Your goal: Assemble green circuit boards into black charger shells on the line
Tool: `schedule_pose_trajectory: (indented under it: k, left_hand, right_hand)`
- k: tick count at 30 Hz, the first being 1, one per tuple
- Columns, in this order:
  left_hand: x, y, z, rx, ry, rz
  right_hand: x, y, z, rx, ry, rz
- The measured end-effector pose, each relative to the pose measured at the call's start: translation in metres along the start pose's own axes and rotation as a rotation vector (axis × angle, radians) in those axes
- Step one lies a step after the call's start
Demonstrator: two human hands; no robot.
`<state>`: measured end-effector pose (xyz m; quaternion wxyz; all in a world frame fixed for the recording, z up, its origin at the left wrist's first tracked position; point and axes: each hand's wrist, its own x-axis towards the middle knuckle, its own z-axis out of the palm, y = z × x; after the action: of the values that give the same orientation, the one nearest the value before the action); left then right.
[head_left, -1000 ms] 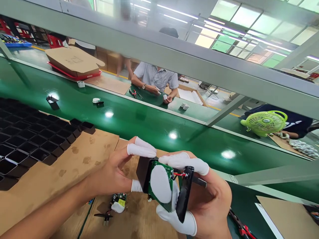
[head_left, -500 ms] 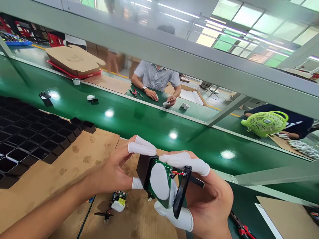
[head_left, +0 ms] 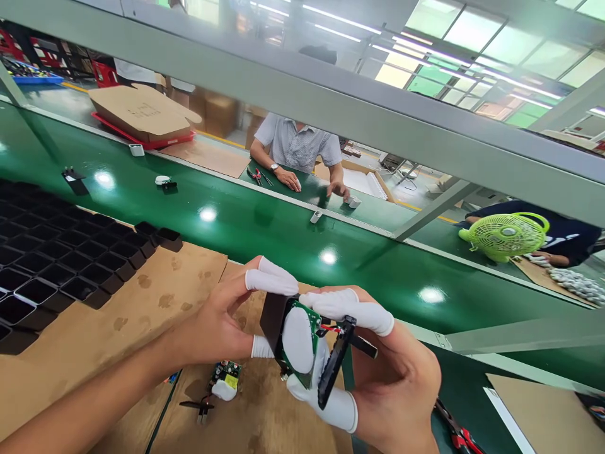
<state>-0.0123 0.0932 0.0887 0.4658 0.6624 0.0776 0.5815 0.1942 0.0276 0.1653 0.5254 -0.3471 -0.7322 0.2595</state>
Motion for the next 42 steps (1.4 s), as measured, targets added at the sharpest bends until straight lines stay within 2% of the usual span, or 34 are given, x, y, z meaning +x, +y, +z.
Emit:
schedule_pose_trajectory:
  k: [10, 15, 23, 34, 39, 42]
  left_hand:
    - [-0.002, -0.002, 0.000, 0.021, -0.008, -0.014]
    - [-0.004, -0.004, -0.002, 0.017, 0.001, -0.022]
    - [-0.005, -0.008, -0.002, 0.026, -0.033, -0.056]
    - [-0.006, -0.009, 0.001, 0.018, 0.025, -0.067]
    - [-0.006, -0.008, 0.002, -0.012, 0.013, -0.089]
    - [-0.007, -0.007, 0.003, -0.026, 0.012, -0.093]
  right_hand:
    - [-0.002, 0.005, -0.002, -0.048, -0.066, -0.005]
    - [0.002, 0.005, 0.001, -0.060, -0.057, -0.039]
    - [0.003, 0.007, 0.000, -0.063, -0.073, 0.029]
    - [0.004, 0.009, 0.001, 0.002, -0.030, 0.018]
    - [0.000, -0.006, -0.006, 0.041, 0.087, -0.016]
    - [0.001, -0.015, -0.010, 0.070, 0.068, 0.027]
